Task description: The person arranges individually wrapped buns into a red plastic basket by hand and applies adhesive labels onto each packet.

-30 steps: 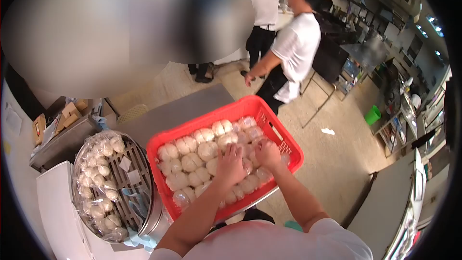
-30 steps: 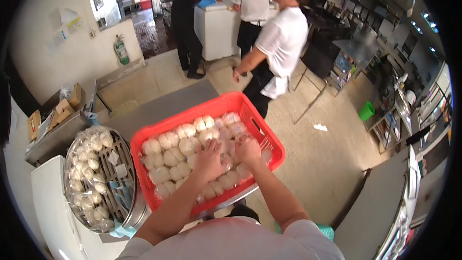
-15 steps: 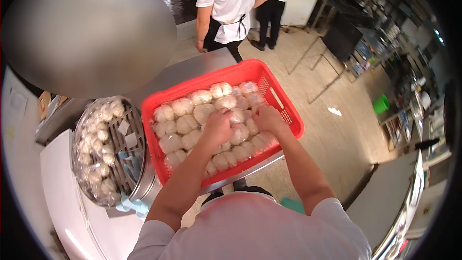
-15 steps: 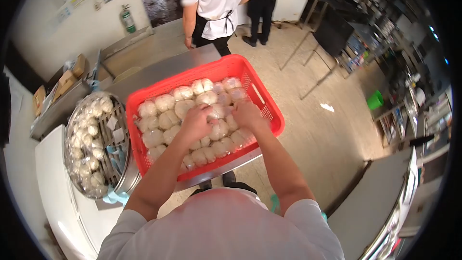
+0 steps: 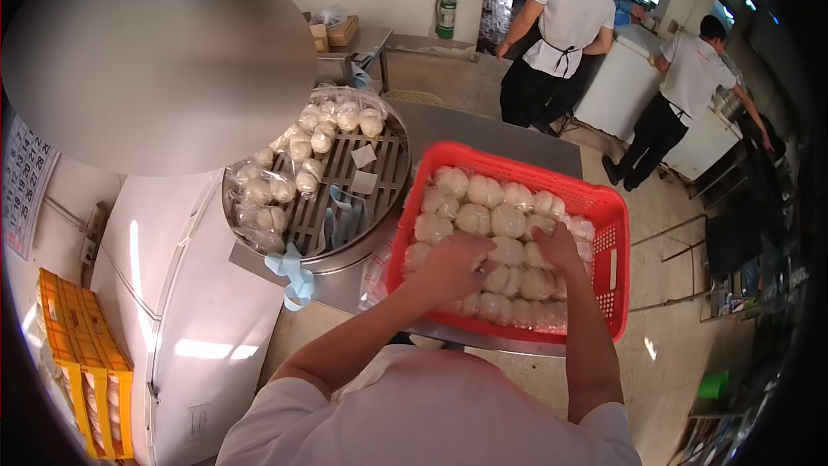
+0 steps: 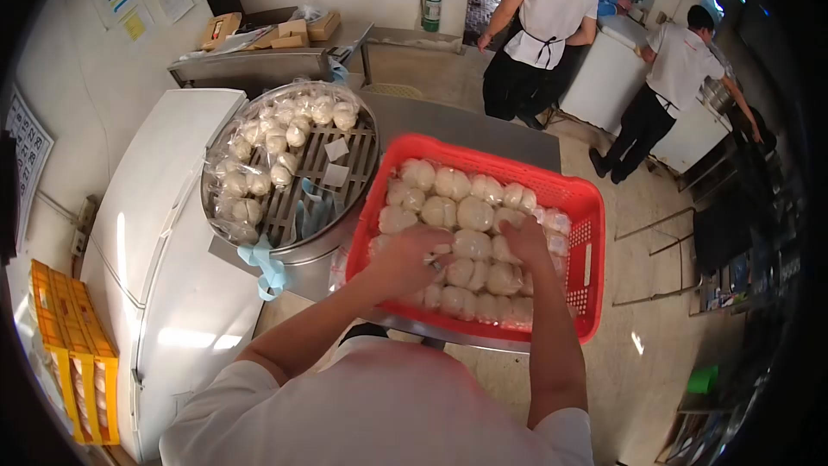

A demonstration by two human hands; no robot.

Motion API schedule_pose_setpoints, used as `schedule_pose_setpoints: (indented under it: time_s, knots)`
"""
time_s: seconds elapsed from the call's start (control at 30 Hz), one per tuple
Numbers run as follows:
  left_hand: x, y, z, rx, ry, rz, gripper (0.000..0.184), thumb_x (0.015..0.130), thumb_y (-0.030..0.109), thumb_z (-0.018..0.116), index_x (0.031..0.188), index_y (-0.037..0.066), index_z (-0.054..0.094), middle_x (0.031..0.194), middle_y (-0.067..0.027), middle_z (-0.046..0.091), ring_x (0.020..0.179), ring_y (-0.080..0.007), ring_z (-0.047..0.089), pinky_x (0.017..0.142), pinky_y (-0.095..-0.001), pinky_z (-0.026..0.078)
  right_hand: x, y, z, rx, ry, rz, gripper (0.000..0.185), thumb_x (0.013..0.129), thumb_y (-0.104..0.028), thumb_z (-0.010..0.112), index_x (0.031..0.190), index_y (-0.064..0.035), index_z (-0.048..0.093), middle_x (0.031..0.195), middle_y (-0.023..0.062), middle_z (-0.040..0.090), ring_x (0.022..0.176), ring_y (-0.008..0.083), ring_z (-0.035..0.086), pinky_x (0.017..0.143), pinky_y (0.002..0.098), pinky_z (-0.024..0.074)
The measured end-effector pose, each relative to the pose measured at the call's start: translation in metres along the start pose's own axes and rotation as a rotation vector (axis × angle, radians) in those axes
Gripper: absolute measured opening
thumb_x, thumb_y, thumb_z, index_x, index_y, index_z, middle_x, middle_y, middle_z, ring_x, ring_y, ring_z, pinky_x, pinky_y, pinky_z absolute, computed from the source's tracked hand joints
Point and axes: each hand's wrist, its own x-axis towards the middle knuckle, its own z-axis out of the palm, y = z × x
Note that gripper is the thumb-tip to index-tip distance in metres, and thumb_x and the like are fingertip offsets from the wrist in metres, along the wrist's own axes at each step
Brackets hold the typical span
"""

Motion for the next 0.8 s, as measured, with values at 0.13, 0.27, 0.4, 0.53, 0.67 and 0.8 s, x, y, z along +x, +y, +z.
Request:
schedule_pose_setpoints:
  time_s: [0.13, 0.27, 0.4, 0.53, 0.67, 0.8]
  knots:
    - [-0.004, -0.071, -0.062, -0.016, 0.261, -0.035, 0.03, 0.089, 0.021, 0.077, 0.114, 0.005, 0.075, 0.114, -0.0197, 0.074, 0.104, -0.0379, 0.071, 0.092, -0.0424, 0.057, 0.005, 0.011, 0.013, -0.047, 0.046, -0.02, 0.085, 0.094, -0.056, 0.067, 0.137, 0.0147, 0.052, 0.132, 0.0385, 0.061, 0.126, 0.0495, 0.06, 0.107, 0.0508, 0.0483]
    - [0.002, -0.199, -0.145, 0.185, 0.604, -0.405, 0.041, 0.086, 0.023, 0.076, 0.121, 0.001, 0.069, 0.113, -0.0247, 0.071, 0.103, -0.043, 0.069, 0.092, -0.0469, 0.055, -0.021, -0.011, 0.033, -0.46, 0.184, -0.159, 0.068, 0.095, -0.047, 0.066, 0.134, 0.0082, 0.057, 0.128, 0.0312, 0.063, 0.119, 0.0474, 0.061, 0.102, 0.0528, 0.0487]
    - [-0.01, -0.435, -0.209, 0.509, 0.7, -0.631, 0.083, 0.085, 0.039, 0.079, 0.141, -0.011, 0.043, 0.124, -0.0314, 0.064, 0.114, -0.0497, 0.062, 0.1, -0.054, 0.049, -0.077, -0.087, 0.056, -0.088, 0.513, -0.273, 0.054, 0.089, -0.028, 0.074, 0.13, 0.0042, 0.06, 0.129, 0.0282, 0.062, 0.121, 0.0463, 0.057, 0.102, 0.0562, 0.0461]
    - [-0.003, -0.477, -0.226, 0.462, 0.359, -0.734, 0.052, 0.085, 0.037, 0.078, 0.113, -0.006, 0.069, 0.113, -0.0297, 0.07, 0.112, -0.044, 0.068, 0.095, -0.0525, 0.052, -0.12, -0.132, 0.078, 0.051, 0.564, -0.252, 0.053, 0.086, -0.021, 0.077, 0.13, 0.0034, 0.061, 0.131, 0.0285, 0.06, 0.123, 0.0474, 0.055, 0.106, 0.0561, 0.0446]
    - [0.001, -0.407, -0.226, 0.362, 0.458, -0.683, 0.033, 0.087, 0.035, 0.078, 0.093, 0.002, 0.077, 0.084, -0.0236, 0.073, 0.088, -0.0422, 0.073, 0.079, -0.0506, 0.055, -0.144, -0.144, 0.093, 0.087, 0.576, -0.233, 0.049, 0.086, -0.017, 0.076, 0.128, 0.0035, 0.062, 0.131, 0.0281, 0.061, 0.121, 0.047, 0.056, 0.105, 0.0546, 0.046]
    - [0.008, -0.342, -0.226, 0.298, 0.521, -0.491, 0.02, 0.093, 0.019, 0.075, 0.101, 0.0, 0.076, 0.079, -0.0222, 0.071, 0.072, -0.034, 0.069, 0.068, -0.0434, 0.052, -0.15, -0.146, 0.092, 0.209, 0.589, -0.21, 0.045, 0.087, -0.014, 0.076, 0.126, 0.0042, 0.063, 0.126, 0.0274, 0.063, 0.118, 0.0465, 0.057, 0.103, 0.052, 0.0481]
